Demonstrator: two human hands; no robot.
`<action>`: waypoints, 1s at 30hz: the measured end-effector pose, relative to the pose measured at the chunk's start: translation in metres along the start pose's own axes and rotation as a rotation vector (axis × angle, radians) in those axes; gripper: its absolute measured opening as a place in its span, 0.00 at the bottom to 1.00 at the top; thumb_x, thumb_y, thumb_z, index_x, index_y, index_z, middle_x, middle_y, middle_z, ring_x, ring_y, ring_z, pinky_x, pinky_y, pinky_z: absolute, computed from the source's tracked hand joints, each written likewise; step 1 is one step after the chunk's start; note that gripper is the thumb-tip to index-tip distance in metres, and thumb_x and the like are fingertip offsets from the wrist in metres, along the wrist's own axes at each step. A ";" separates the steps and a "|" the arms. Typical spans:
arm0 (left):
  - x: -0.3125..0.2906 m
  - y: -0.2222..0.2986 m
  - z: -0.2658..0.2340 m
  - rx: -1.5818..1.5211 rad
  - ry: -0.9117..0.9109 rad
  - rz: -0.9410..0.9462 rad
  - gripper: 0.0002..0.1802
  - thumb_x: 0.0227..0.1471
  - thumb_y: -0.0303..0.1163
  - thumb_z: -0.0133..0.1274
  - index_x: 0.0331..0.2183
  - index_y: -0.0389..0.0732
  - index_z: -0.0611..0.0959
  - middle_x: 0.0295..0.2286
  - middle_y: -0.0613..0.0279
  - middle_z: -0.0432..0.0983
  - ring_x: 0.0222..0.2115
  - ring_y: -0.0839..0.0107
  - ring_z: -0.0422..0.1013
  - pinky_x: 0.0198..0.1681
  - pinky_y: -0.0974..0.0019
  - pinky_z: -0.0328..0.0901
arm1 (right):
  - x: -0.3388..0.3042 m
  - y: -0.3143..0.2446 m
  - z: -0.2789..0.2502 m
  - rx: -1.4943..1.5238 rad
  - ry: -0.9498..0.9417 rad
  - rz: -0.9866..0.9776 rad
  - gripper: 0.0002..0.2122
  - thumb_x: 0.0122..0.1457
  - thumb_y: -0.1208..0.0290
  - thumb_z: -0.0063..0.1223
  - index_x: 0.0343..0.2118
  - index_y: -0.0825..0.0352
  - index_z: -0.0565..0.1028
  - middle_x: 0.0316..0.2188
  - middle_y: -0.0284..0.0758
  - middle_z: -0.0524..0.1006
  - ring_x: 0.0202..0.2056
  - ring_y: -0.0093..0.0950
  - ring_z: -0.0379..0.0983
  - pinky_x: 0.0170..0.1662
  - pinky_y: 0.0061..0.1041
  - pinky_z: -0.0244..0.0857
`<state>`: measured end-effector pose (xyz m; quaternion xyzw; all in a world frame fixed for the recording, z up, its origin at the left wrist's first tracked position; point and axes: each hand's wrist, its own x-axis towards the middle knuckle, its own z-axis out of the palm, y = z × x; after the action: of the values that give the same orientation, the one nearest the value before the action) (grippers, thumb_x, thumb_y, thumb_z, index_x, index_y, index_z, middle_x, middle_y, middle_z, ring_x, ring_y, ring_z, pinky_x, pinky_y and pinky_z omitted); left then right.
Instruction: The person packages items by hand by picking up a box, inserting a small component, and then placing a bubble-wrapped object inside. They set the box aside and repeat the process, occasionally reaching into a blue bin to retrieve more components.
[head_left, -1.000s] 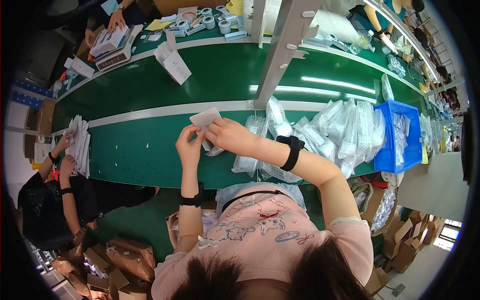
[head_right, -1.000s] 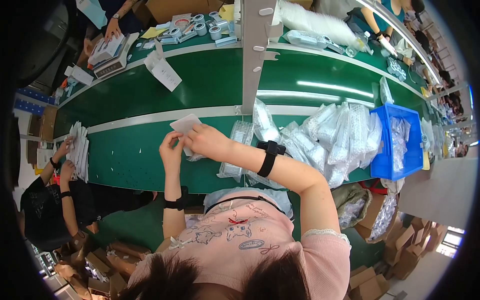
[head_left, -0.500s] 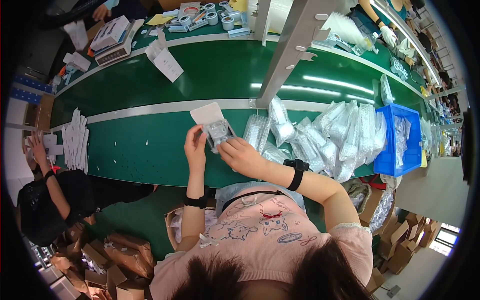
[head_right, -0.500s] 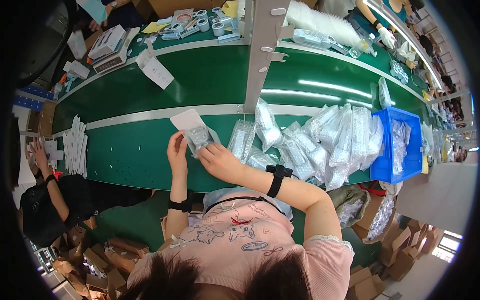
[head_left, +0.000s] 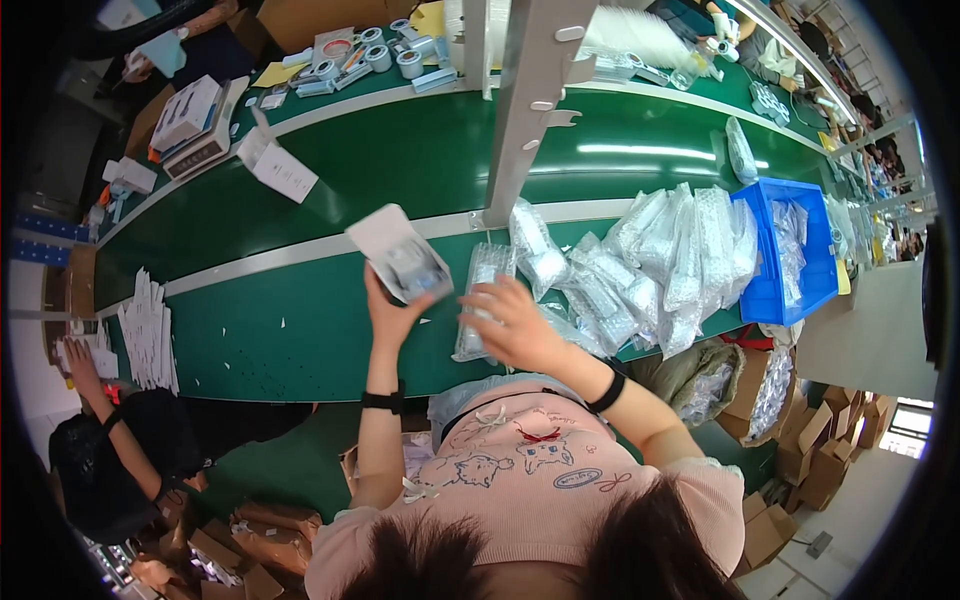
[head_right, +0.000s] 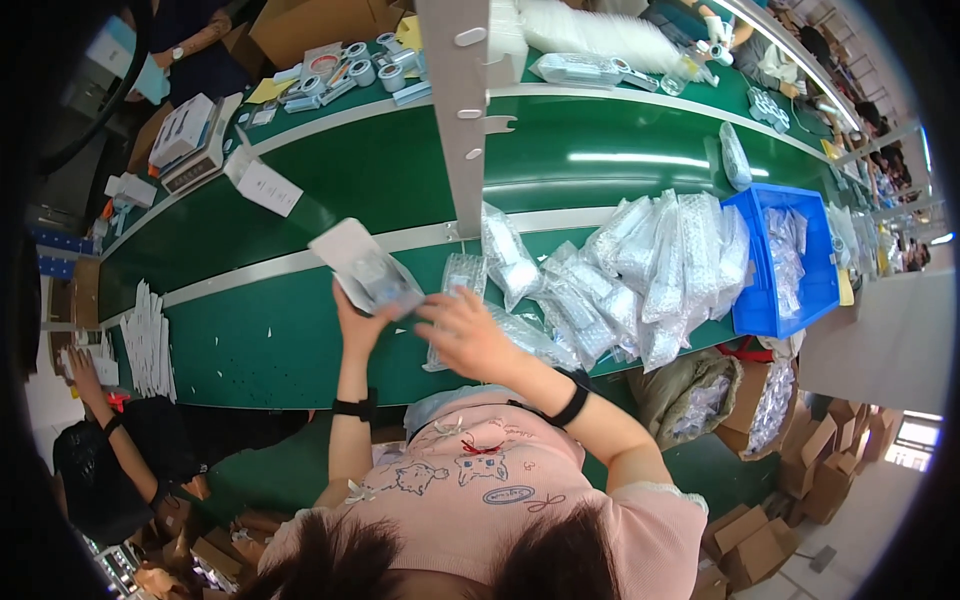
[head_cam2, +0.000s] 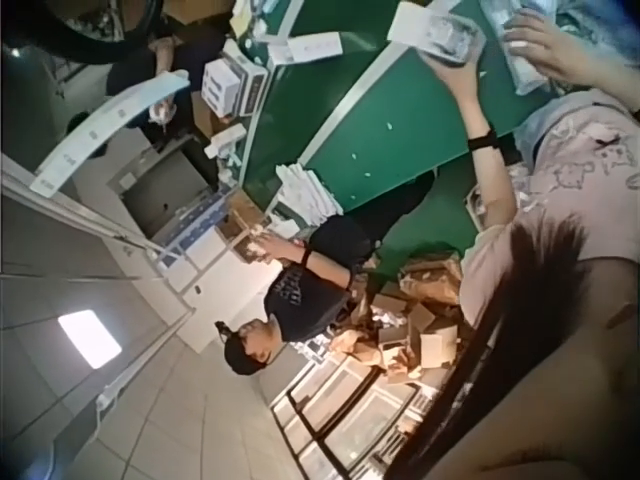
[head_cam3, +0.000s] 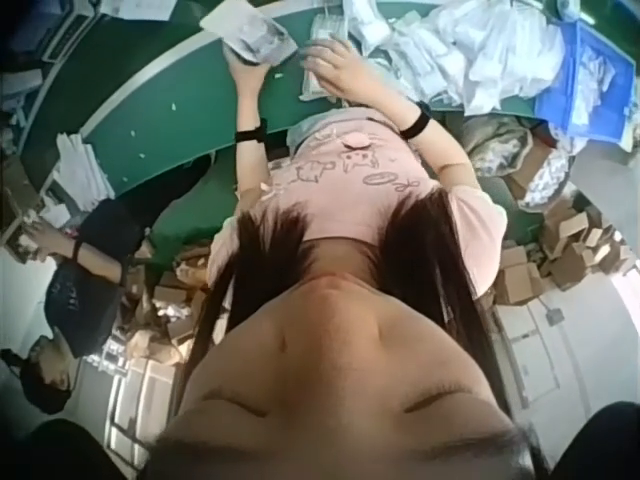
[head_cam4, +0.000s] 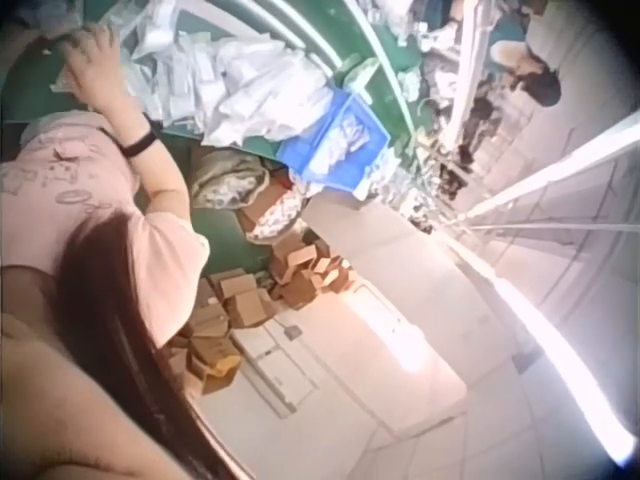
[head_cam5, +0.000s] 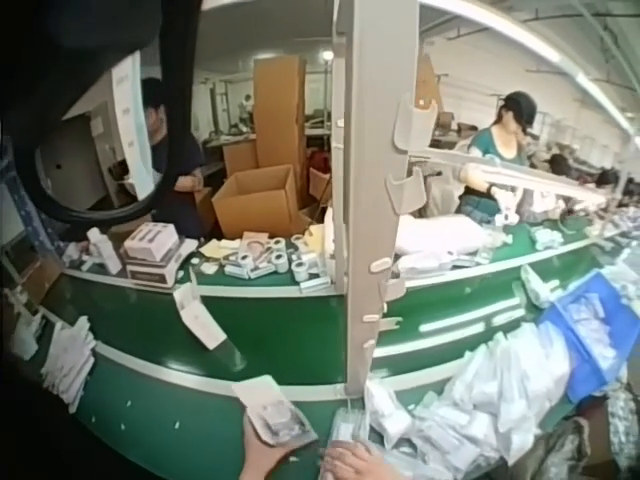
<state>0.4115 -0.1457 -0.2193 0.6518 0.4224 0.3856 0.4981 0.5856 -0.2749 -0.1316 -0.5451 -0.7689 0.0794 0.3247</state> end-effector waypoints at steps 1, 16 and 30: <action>0.015 0.003 0.001 0.038 0.025 0.019 0.55 0.24 0.32 0.66 0.51 0.36 0.49 0.49 0.50 0.52 0.49 0.61 0.55 0.51 0.61 0.52 | -0.016 0.009 -0.009 0.003 0.060 0.104 0.13 0.40 0.78 0.50 0.33 0.65 0.70 0.41 0.38 0.67 0.46 0.37 0.60 0.49 0.37 0.53; 0.155 -0.044 0.066 0.391 0.436 0.183 0.49 0.27 0.28 0.62 0.50 0.34 0.52 0.49 0.47 0.52 0.49 0.55 0.54 0.51 0.62 0.52 | -0.051 0.113 0.041 -0.299 -0.019 0.618 0.31 0.37 0.69 0.56 0.48 0.65 0.59 0.45 0.48 0.60 0.47 0.47 0.56 0.48 0.39 0.54; -0.052 -0.011 0.106 0.750 -0.400 -0.203 0.45 0.28 0.35 0.60 0.48 0.35 0.56 0.41 0.39 0.62 0.39 0.46 0.62 0.44 0.55 0.58 | -0.028 0.149 0.043 -0.222 -0.197 0.957 0.36 0.33 0.68 0.56 0.52 0.55 0.56 0.36 0.45 0.67 0.36 0.44 0.67 0.35 0.39 0.64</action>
<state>0.4899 -0.2269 -0.2558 0.8046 0.4905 0.0208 0.3342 0.6834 -0.2316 -0.2473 -0.8578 -0.4634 0.1883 0.1180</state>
